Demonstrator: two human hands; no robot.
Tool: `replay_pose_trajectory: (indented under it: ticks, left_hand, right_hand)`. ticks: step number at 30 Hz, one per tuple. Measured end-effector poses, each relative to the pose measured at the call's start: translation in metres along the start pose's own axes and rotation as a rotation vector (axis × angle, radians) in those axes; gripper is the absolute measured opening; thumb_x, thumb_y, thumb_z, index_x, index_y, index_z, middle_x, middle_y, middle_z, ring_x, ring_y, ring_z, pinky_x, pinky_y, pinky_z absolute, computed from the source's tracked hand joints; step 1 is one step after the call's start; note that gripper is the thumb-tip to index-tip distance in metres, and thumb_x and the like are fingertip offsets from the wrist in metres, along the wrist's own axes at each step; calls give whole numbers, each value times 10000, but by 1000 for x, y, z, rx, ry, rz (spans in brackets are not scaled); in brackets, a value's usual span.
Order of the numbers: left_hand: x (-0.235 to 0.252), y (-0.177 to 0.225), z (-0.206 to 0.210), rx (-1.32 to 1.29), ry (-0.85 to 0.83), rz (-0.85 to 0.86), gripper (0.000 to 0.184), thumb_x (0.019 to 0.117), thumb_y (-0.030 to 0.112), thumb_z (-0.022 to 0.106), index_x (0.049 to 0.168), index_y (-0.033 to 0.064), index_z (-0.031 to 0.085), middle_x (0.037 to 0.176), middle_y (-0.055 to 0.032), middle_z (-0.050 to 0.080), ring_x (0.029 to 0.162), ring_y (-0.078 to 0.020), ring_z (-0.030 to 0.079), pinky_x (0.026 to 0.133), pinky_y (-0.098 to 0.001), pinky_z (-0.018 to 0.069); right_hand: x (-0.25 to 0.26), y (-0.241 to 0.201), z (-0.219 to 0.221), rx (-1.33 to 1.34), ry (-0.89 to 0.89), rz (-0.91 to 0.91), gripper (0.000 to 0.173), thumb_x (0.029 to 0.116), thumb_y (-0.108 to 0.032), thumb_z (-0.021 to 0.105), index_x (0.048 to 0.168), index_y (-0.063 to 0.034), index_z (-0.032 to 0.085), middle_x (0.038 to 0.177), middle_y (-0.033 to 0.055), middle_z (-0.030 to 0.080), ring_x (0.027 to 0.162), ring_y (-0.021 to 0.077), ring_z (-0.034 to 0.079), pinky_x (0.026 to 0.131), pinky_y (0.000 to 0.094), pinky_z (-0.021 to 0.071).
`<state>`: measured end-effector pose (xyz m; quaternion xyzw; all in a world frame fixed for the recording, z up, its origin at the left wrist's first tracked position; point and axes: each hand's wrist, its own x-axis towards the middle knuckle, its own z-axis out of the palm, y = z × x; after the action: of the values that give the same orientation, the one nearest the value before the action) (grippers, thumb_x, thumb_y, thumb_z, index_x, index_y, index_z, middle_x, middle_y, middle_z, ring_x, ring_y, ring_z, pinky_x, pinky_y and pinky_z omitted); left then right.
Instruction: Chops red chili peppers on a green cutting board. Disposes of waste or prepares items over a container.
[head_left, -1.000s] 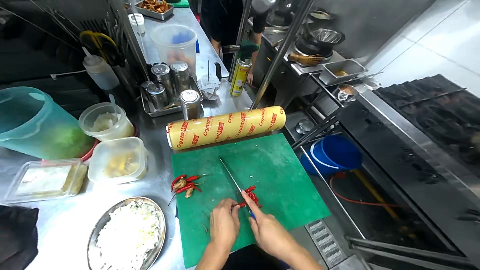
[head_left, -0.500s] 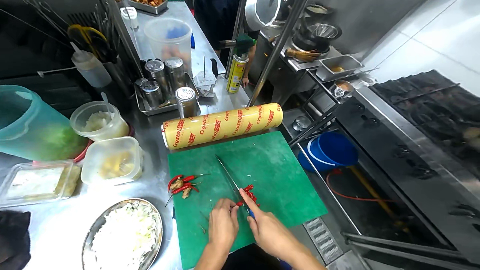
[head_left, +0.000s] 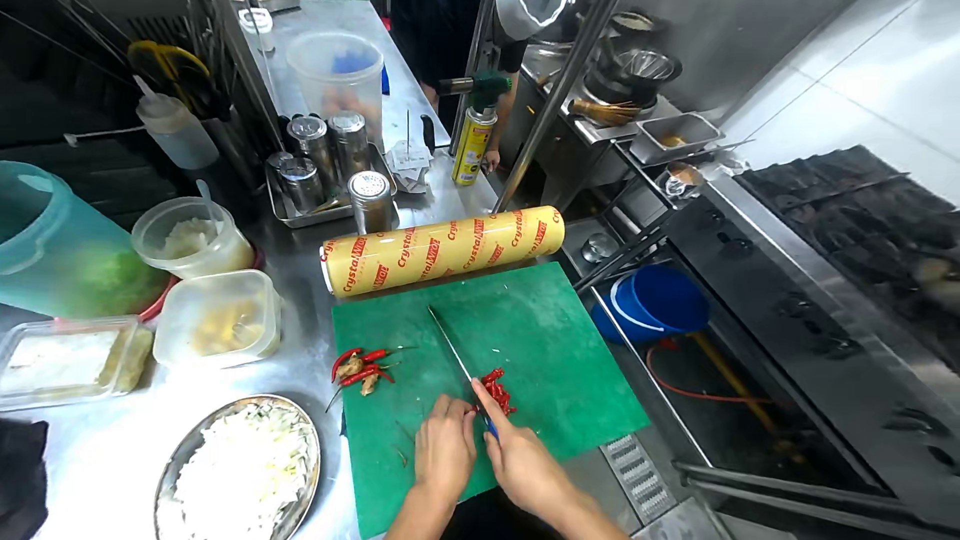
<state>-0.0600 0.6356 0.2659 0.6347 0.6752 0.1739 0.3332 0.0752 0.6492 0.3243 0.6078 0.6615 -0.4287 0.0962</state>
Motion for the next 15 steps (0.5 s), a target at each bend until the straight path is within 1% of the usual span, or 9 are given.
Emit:
replay_pose_trajectory:
  ticks: [3,6,9,13,15]
  left_hand:
    - [-1,0,-1,26,-25,3,285,1040,241,529,1129,77,745,1136,-109,709,993,-241,713,881,-393,584]
    - [1,0,0,32,-16,14,273,1035,240,537,1104,78,744,1122,-105,709,980,-236,714,860,-393,587]
    - [1,-1,0,36,5,17,257,1030,235,550,1095,74,739,1111,-108,710,958,-242,718,833,-399,593]
    - [4,1,-1,42,-7,1,259,1037,241,543,1110,87,738,1134,-101,706,976,-241,715,846,-404,590]
    - [1,-1,0,43,-7,6,264,1038,244,542,1111,91,744,1136,-98,709,976,-241,717,849,-410,590]
  right_hand:
    - [-1,-3,-6,-5,-46,9,687,1106,-223,399,1666,-329,16,1013,176,701,849,325,701,831,488,568]
    - [2,1,3,-1,7,-17,695,1094,-210,419,1669,-316,43,1004,174,715,835,324,711,826,490,576]
    - [0,-1,-3,-6,-20,-21,693,1102,-212,410,1668,-315,24,1032,181,707,851,325,705,840,490,568]
    - [4,2,2,18,8,-28,702,1094,-211,422,1667,-325,33,1024,174,710,828,317,705,818,488,575]
    - [2,2,-1,29,-23,-26,698,1102,-223,413,1666,-330,16,1032,184,701,833,319,700,822,490,570]
